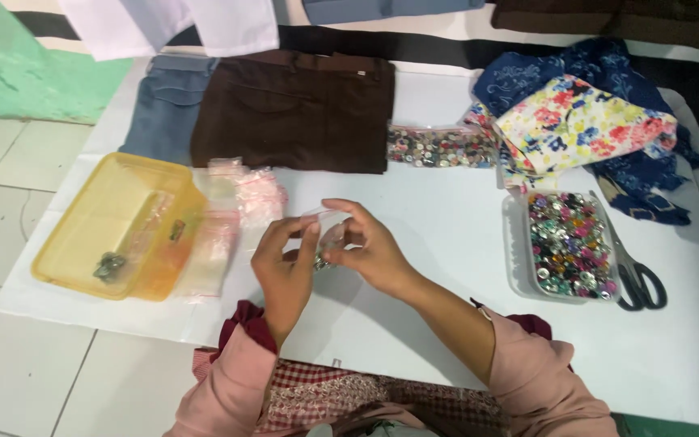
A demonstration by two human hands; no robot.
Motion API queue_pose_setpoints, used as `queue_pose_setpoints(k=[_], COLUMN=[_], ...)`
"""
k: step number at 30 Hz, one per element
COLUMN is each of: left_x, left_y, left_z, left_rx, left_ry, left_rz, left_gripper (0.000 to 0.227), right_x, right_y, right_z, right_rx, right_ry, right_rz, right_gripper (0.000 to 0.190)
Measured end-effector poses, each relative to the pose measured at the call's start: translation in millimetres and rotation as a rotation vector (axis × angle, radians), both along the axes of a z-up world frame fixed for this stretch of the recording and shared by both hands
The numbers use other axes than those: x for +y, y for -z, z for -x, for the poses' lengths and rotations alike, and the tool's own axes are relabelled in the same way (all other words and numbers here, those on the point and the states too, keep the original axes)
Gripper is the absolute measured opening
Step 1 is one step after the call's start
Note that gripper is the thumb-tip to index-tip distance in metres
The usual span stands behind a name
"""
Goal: Picking up small metal buttons from a tray and placing them into small plastic bags
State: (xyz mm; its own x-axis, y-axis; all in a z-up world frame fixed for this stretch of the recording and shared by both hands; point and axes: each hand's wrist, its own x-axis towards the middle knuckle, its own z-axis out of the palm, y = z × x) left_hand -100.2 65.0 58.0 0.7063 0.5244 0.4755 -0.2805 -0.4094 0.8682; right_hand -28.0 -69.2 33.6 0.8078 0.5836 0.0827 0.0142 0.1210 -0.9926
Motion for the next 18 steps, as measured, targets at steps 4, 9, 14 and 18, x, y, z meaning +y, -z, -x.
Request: queue_pose_setpoints(k=[4,9,14,18], left_x=[30,83,141,187], left_y=[-18,-27,-58,-77], left_z=[28,53,65,66], left_rx=[0.055,0.075,0.071,0.112], left_ry=[-0.061,-0.148,-0.217,-0.253], left_rz=[0.057,0.078,0.072,-0.010], left_gripper=[0.013,0.019,0.017,0.025], right_x=[36,82,147,201], right_y=[-20,-47,-57,-66], right_z=[8,12,-3,-13], right_rx=[0.003,-0.125,-0.215,-0.307], right_ry=[-0.054,-0.317,-0.439,-0.455], right_rz=[0.020,0.116,0.075,0.059], right_gripper=[0.071,0.072,0.059,0.056])
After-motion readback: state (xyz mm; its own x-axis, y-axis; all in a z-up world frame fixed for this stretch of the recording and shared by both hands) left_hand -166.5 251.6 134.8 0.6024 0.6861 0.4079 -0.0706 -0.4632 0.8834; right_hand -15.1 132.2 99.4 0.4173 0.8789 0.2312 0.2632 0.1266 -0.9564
